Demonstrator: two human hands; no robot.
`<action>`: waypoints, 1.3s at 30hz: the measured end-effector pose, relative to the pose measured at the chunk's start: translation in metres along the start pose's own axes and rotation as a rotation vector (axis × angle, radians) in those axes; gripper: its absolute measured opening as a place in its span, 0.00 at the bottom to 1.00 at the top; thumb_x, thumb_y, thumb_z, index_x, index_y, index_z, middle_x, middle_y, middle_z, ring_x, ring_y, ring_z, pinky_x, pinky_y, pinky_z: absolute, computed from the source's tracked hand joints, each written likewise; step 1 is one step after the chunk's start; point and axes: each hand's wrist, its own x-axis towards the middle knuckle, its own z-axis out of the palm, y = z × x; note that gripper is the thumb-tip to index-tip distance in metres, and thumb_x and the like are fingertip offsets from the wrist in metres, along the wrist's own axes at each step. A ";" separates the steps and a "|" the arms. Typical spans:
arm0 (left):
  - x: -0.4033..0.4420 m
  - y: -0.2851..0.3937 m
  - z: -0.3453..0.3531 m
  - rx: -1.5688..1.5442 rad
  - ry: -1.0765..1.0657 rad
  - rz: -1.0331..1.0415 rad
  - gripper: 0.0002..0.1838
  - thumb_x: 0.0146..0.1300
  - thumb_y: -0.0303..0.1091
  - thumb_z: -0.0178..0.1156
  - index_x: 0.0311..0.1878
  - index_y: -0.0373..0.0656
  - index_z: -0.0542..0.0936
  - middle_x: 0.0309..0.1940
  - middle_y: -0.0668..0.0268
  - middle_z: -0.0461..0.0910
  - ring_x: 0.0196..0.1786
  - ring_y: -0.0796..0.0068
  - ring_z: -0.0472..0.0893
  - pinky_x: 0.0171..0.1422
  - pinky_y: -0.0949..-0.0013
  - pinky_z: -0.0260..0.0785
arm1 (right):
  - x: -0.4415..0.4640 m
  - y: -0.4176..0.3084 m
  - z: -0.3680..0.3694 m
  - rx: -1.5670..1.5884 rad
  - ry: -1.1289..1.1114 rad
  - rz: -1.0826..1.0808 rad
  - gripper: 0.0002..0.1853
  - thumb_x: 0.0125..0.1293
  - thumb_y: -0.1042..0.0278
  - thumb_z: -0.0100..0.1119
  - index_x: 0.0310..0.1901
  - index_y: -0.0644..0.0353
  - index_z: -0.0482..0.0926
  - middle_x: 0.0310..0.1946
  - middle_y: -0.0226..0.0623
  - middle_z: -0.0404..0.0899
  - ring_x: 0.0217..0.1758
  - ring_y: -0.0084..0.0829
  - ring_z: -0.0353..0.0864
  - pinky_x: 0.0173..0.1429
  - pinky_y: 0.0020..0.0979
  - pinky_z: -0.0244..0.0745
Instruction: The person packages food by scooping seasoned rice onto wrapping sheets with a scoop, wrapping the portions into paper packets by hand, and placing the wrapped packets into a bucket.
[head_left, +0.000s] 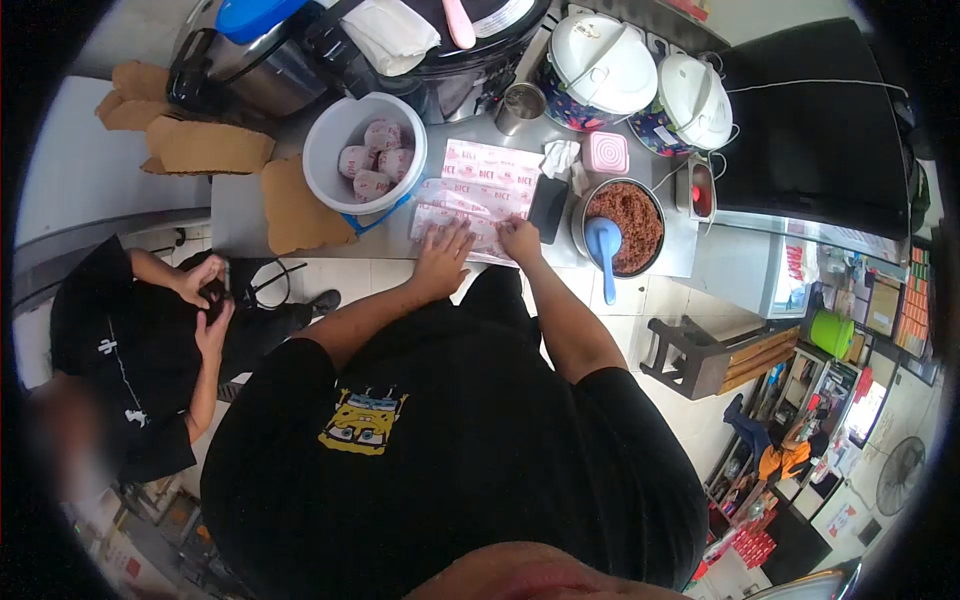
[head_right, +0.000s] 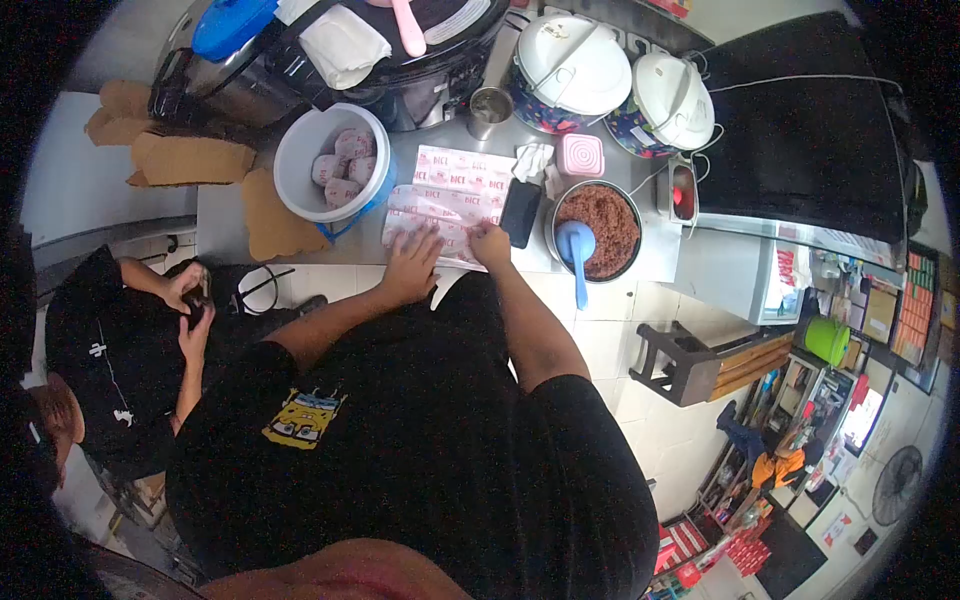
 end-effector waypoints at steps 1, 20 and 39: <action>0.003 0.000 0.004 0.016 -0.053 -0.009 0.41 0.64 0.50 0.64 0.76 0.40 0.66 0.77 0.52 0.62 0.80 0.52 0.59 0.78 0.31 0.47 | 0.001 0.004 0.004 0.001 -0.003 -0.009 0.19 0.65 0.52 0.67 0.46 0.61 0.87 0.33 0.54 0.87 0.42 0.56 0.88 0.49 0.48 0.83; 0.012 -0.005 0.026 0.092 -0.137 -0.061 0.33 0.66 0.41 0.58 0.72 0.37 0.70 0.72 0.51 0.67 0.73 0.50 0.67 0.73 0.37 0.57 | 0.064 -0.084 -0.017 -0.360 -0.291 -0.615 0.10 0.61 0.63 0.66 0.42 0.57 0.87 0.39 0.46 0.84 0.45 0.48 0.85 0.53 0.47 0.80; -0.012 -0.045 0.029 -0.153 0.003 0.034 0.21 0.60 0.25 0.58 0.58 0.37 0.76 0.59 0.49 0.74 0.70 0.40 0.71 0.65 0.44 0.74 | -0.061 -0.030 0.002 -0.198 0.148 -0.571 0.10 0.56 0.73 0.69 0.41 0.57 0.87 0.44 0.39 0.86 0.53 0.47 0.83 0.57 0.42 0.80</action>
